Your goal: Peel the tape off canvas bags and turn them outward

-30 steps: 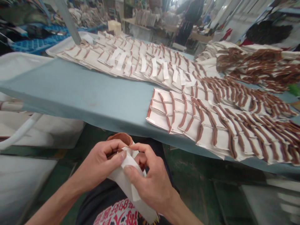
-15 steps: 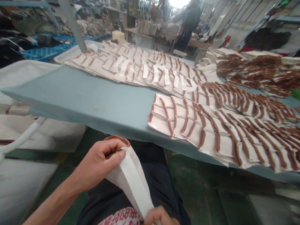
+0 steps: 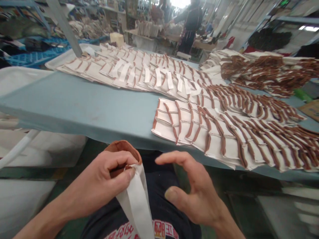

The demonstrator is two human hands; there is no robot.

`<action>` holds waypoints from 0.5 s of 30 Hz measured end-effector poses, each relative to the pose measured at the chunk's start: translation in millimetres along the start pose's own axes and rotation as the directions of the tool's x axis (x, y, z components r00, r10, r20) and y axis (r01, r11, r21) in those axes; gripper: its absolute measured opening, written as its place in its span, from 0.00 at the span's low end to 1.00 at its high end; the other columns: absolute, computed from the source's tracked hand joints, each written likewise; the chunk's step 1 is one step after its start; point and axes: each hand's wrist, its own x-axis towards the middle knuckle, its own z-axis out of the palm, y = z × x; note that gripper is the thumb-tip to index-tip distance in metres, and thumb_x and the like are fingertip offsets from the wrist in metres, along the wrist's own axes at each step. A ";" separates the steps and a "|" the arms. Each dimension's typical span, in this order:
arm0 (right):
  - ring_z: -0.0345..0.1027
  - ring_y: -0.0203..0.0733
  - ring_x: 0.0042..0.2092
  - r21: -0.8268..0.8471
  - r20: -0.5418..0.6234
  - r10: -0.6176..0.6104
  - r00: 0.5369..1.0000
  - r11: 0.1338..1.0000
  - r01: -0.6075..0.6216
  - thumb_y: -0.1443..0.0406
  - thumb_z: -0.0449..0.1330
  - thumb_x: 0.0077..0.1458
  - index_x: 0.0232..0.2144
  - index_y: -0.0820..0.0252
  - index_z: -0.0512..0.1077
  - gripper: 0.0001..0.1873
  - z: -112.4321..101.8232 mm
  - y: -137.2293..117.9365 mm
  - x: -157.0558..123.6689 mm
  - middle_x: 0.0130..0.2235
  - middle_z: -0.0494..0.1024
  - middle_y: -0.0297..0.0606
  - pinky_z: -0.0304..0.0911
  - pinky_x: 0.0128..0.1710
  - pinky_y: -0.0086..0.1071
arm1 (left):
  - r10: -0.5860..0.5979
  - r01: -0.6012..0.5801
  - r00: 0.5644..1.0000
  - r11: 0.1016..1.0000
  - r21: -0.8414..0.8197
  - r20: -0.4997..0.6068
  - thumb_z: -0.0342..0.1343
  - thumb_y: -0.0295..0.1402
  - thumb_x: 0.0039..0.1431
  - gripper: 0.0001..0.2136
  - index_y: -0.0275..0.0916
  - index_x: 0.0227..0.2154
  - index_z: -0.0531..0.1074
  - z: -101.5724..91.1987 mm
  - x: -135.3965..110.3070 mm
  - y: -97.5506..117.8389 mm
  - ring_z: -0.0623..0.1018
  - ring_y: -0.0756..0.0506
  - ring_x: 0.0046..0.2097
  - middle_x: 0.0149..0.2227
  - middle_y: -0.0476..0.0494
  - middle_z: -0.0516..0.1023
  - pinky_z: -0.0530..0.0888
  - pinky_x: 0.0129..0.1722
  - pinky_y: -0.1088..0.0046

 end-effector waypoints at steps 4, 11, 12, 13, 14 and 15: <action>0.82 0.53 0.57 0.144 0.130 -0.331 0.935 0.939 0.313 0.51 0.71 0.68 0.60 0.58 0.75 0.27 28.7 -1.9 44.9 0.57 0.86 0.49 0.75 0.61 0.44 | 0.050 -0.049 0.999 0.992 0.120 -0.007 0.54 0.34 0.66 0.13 0.42 0.25 0.75 4.8 -9.6 8.5 0.75 0.49 0.25 0.24 0.52 0.77 0.68 0.25 0.77; 0.75 0.38 0.33 0.096 0.361 -0.292 0.886 0.956 0.276 0.45 0.70 0.66 0.50 0.60 0.77 0.26 37.7 10.9 62.2 0.38 0.84 0.36 0.67 0.35 0.30 | 0.085 -0.074 0.995 0.977 0.201 -0.043 0.55 0.31 0.66 0.13 0.44 0.26 0.80 4.9 -14.3 14.3 0.79 0.52 0.24 0.24 0.56 0.82 0.69 0.24 0.80; 0.74 0.38 0.32 0.022 0.400 -0.228 0.888 0.971 0.239 0.44 0.69 0.68 0.47 0.60 0.78 0.25 36.4 9.9 61.7 0.36 0.83 0.35 0.64 0.34 0.29 | 0.100 -0.087 0.993 0.975 0.207 -0.056 0.56 0.30 0.65 0.12 0.44 0.27 0.80 4.4 -13.7 14.6 0.79 0.52 0.24 0.24 0.57 0.83 0.69 0.25 0.80; 0.73 0.38 0.32 -0.060 0.433 -0.169 0.885 0.975 0.216 0.43 0.68 0.69 0.44 0.59 0.78 0.25 35.1 8.0 61.4 0.35 0.83 0.35 0.61 0.33 0.29 | 0.114 -0.096 0.991 0.971 0.218 -0.071 0.56 0.30 0.65 0.12 0.44 0.27 0.80 3.8 -13.2 14.5 0.79 0.52 0.24 0.23 0.57 0.83 0.69 0.24 0.81; 0.72 0.38 0.32 -0.137 0.460 -0.124 0.879 0.969 0.208 0.42 0.68 0.69 0.40 0.58 0.77 0.26 33.9 5.7 61.5 0.34 0.82 0.35 0.58 0.32 0.29 | 0.127 -0.104 0.988 0.968 0.229 -0.087 0.57 0.30 0.65 0.12 0.44 0.27 0.80 3.3 -12.8 14.2 0.79 0.53 0.23 0.23 0.58 0.82 0.69 0.24 0.81; 0.71 0.38 0.32 -0.192 0.483 -0.095 0.871 0.958 0.211 0.41 0.69 0.68 0.36 0.58 0.75 0.26 32.9 3.5 62.1 0.32 0.81 0.34 0.55 0.32 0.30 | 0.134 -0.108 0.986 0.966 0.235 -0.100 0.57 0.30 0.65 0.11 0.43 0.26 0.80 2.8 -12.6 13.7 0.79 0.53 0.23 0.23 0.57 0.82 0.69 0.24 0.81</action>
